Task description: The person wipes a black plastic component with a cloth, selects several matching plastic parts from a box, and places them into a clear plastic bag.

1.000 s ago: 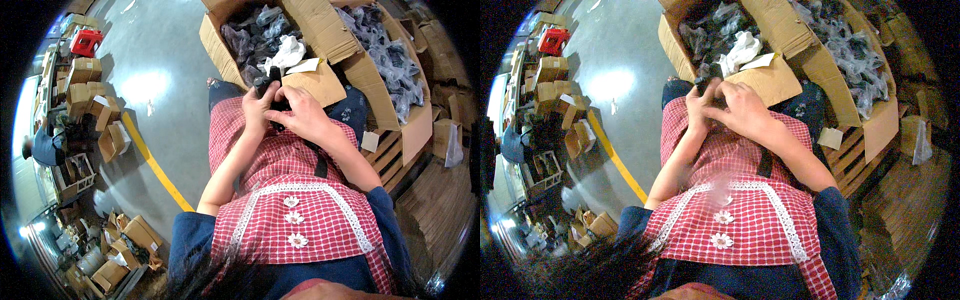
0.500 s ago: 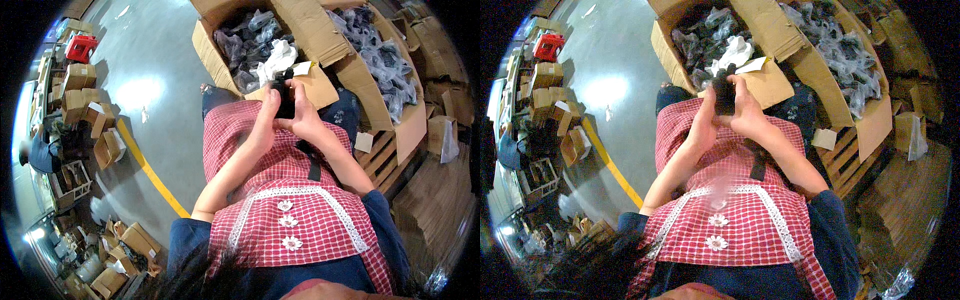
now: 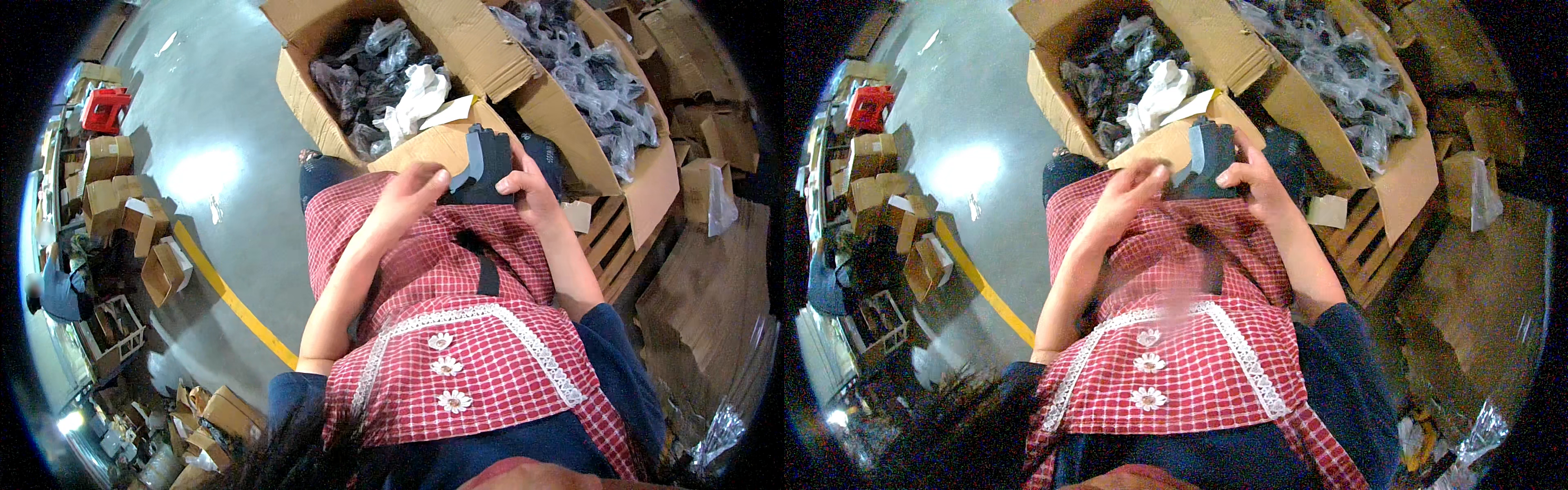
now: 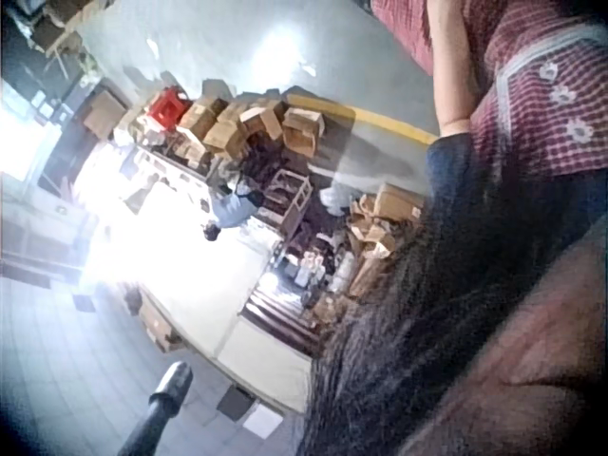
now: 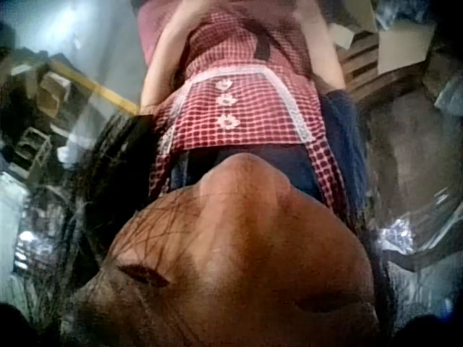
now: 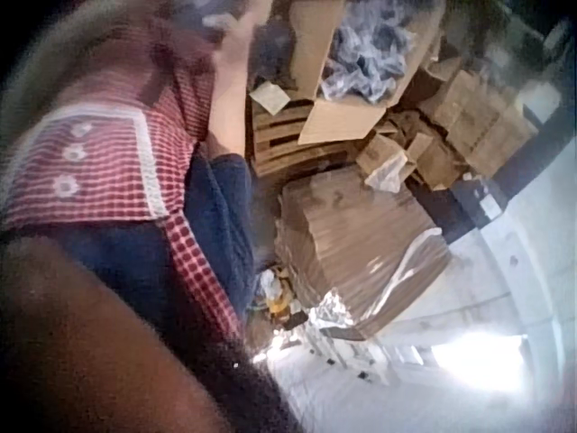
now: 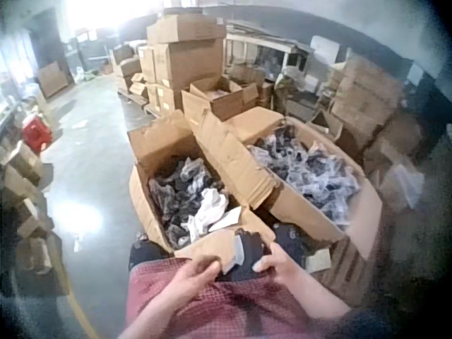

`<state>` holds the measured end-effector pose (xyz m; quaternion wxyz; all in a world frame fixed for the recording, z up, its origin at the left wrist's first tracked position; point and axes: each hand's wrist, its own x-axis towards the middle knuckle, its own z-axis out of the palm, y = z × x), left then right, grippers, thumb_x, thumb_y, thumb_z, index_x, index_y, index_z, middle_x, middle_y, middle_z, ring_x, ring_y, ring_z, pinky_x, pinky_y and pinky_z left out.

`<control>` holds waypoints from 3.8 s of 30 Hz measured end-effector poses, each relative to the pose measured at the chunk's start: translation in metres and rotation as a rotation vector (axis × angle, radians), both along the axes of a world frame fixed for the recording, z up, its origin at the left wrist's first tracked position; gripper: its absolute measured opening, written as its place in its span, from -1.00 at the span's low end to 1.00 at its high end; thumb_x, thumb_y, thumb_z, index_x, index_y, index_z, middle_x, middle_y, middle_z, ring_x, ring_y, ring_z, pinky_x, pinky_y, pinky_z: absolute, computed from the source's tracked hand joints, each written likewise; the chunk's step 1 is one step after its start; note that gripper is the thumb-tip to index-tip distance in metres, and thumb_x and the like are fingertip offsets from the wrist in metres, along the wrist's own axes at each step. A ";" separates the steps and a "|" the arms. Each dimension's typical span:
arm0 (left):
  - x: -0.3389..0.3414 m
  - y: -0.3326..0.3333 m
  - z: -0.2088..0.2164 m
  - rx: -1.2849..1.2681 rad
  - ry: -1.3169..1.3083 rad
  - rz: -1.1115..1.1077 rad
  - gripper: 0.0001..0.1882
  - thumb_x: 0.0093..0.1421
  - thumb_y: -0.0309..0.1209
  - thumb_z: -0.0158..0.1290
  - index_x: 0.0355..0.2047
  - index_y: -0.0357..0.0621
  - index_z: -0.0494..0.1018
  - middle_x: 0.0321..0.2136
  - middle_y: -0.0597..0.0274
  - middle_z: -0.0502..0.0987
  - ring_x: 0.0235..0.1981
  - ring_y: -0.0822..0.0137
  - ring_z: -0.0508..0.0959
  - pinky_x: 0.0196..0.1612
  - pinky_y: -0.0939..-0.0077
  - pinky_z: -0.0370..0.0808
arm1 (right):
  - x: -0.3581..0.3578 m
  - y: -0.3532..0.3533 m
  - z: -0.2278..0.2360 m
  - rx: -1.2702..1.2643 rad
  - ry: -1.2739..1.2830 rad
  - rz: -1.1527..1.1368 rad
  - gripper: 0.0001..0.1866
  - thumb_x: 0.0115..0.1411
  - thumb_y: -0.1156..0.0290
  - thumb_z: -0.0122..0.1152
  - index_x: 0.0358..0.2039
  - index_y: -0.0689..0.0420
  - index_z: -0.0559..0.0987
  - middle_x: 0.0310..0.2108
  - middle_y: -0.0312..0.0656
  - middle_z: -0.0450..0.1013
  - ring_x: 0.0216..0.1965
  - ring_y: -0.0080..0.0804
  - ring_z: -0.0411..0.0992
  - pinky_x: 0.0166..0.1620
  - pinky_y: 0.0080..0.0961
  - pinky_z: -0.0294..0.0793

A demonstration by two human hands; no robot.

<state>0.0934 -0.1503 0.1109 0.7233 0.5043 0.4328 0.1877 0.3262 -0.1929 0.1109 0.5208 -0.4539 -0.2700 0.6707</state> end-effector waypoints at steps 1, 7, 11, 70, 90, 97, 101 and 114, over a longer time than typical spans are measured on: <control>0.003 0.000 0.003 -0.118 -0.016 -0.107 -0.50 0.39 -0.18 0.01 0.16 -0.34 0.36 -0.10 0.12 0.58 -0.13 0.35 0.56 -0.06 0.46 0.51 | 0.003 -0.003 -0.006 -0.002 0.021 -0.011 -0.18 -0.21 0.55 0.12 0.23 0.21 0.33 -0.04 -0.13 0.46 -0.08 -0.31 0.48 0.06 -0.48 0.49; 0.021 -0.008 0.006 -0.328 -0.256 -0.196 -0.62 0.36 -0.18 0.06 -0.03 -0.27 0.42 -0.38 0.25 0.57 -0.48 0.40 0.58 -0.46 0.56 0.53 | 0.010 -0.009 0.001 -0.116 0.271 -0.017 -0.18 -0.19 0.51 0.04 0.24 0.25 0.33 0.05 -0.07 0.44 0.01 -0.21 0.46 0.16 -0.39 0.43; 0.020 0.007 0.017 -0.367 -0.147 -0.379 -0.58 0.30 -0.23 0.13 0.02 -0.29 0.41 -0.34 0.17 0.61 -0.51 0.38 0.62 -0.47 0.58 0.55 | 0.004 -0.005 0.007 -0.090 0.088 0.021 -0.38 -0.06 0.53 0.27 0.10 0.15 0.42 -0.12 -0.21 0.48 -0.11 -0.36 0.49 0.02 -0.45 0.49; -0.026 -0.005 0.025 -0.040 -0.665 0.678 -0.74 0.39 -0.30 0.00 -0.06 -0.24 0.42 -0.24 0.13 0.55 -0.45 0.45 0.43 -0.36 0.60 0.41 | -0.013 -0.033 0.041 0.251 -0.253 0.100 -0.76 0.13 0.43 0.36 -0.36 0.15 0.42 -0.38 -0.35 0.40 -0.29 -0.58 0.37 -0.12 -0.68 0.33; -0.019 -0.010 0.034 0.046 -0.688 0.695 -0.70 0.39 -0.30 -0.02 -0.08 -0.33 0.46 -0.29 0.15 0.58 -0.34 0.44 0.47 -0.23 0.51 0.42 | -0.024 0.001 0.033 0.099 -0.414 -0.021 -0.31 0.00 0.63 0.35 0.17 0.21 0.30 -0.08 -0.12 0.46 -0.07 -0.42 0.48 0.00 -0.48 0.52; -0.020 -0.008 0.028 0.073 -0.654 0.728 -0.71 0.38 -0.29 0.01 -0.12 -0.31 0.46 -0.28 0.15 0.59 -0.34 0.43 0.48 -0.25 0.52 0.41 | -0.041 -0.015 0.053 0.319 -0.819 0.127 -0.41 0.04 0.41 0.42 0.08 0.18 0.41 -0.16 -0.09 0.52 -0.15 -0.32 0.53 -0.08 -0.45 0.52; -0.024 -0.009 0.033 0.175 -0.533 0.703 -0.75 0.38 -0.32 0.00 -0.15 -0.30 0.47 -0.30 0.17 0.60 -0.34 0.47 0.49 -0.27 0.56 0.40 | -0.023 0.002 0.074 0.573 -1.121 0.096 -0.49 0.09 0.22 0.41 -0.01 0.23 0.51 -0.15 -0.08 0.51 -0.12 -0.32 0.51 -0.08 -0.47 0.51; -0.016 -0.022 0.053 0.415 -0.396 0.574 -0.79 0.42 -0.40 -0.06 -0.16 -0.32 0.46 -0.33 0.19 0.62 -0.48 0.53 0.49 -0.38 0.63 0.45 | -0.026 0.025 0.088 0.345 -0.949 0.514 -0.68 0.23 0.27 0.25 -0.12 0.24 0.59 -0.20 -0.06 0.60 -0.15 -0.24 0.57 -0.04 -0.41 0.49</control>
